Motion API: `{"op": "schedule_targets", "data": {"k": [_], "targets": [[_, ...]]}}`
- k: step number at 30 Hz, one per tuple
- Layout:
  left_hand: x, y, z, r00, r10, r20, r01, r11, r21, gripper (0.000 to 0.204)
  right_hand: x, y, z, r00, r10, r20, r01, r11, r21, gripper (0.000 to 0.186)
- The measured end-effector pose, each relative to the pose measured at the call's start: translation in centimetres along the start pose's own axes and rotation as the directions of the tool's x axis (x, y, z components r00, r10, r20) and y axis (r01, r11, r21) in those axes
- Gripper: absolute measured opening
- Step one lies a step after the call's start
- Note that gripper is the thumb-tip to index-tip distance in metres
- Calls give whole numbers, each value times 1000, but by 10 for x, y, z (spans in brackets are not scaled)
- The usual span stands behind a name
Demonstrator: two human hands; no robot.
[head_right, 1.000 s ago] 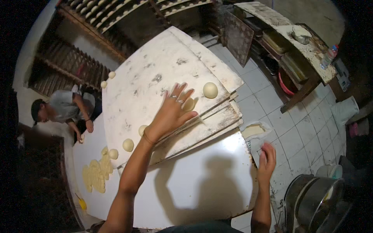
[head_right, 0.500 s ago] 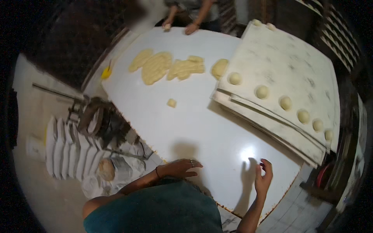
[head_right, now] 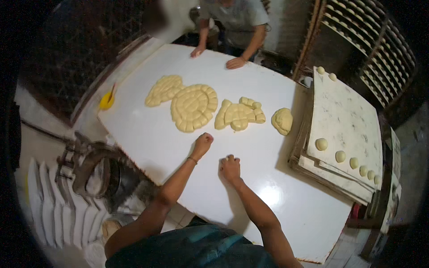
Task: The person works with other bakery staff at a large table to shape dough balls into decorative patterns and place them onto wooden boards.
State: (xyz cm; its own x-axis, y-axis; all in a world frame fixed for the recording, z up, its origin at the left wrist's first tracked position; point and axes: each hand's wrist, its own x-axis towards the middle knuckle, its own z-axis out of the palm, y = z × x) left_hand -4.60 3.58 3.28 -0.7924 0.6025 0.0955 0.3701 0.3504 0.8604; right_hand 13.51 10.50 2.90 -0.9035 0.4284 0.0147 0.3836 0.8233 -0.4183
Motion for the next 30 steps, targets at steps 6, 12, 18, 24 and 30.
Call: {"op": "schedule_targets", "data": {"k": [6,12,18,24,30], "targets": [[95,-36,48,986,101,-132,-70,972,224,30,-44,6,-8,992,126,9,-121,932,343,21],[28,-41,47,989,-58,139,127,815,-565,23,-242,51,26,549,835,-43,-343,271,899,25],[-136,5,-26,714,244,656,-439,886,148,16,-378,49,-69,343,901,-266,-830,424,363,31],[-164,47,72,827,365,427,-460,877,142,29,-284,66,-60,-53,867,-496,-554,388,737,2],[-163,53,8,863,291,412,-358,929,92,15,-418,85,-65,546,566,-618,-697,716,40,9]]}}
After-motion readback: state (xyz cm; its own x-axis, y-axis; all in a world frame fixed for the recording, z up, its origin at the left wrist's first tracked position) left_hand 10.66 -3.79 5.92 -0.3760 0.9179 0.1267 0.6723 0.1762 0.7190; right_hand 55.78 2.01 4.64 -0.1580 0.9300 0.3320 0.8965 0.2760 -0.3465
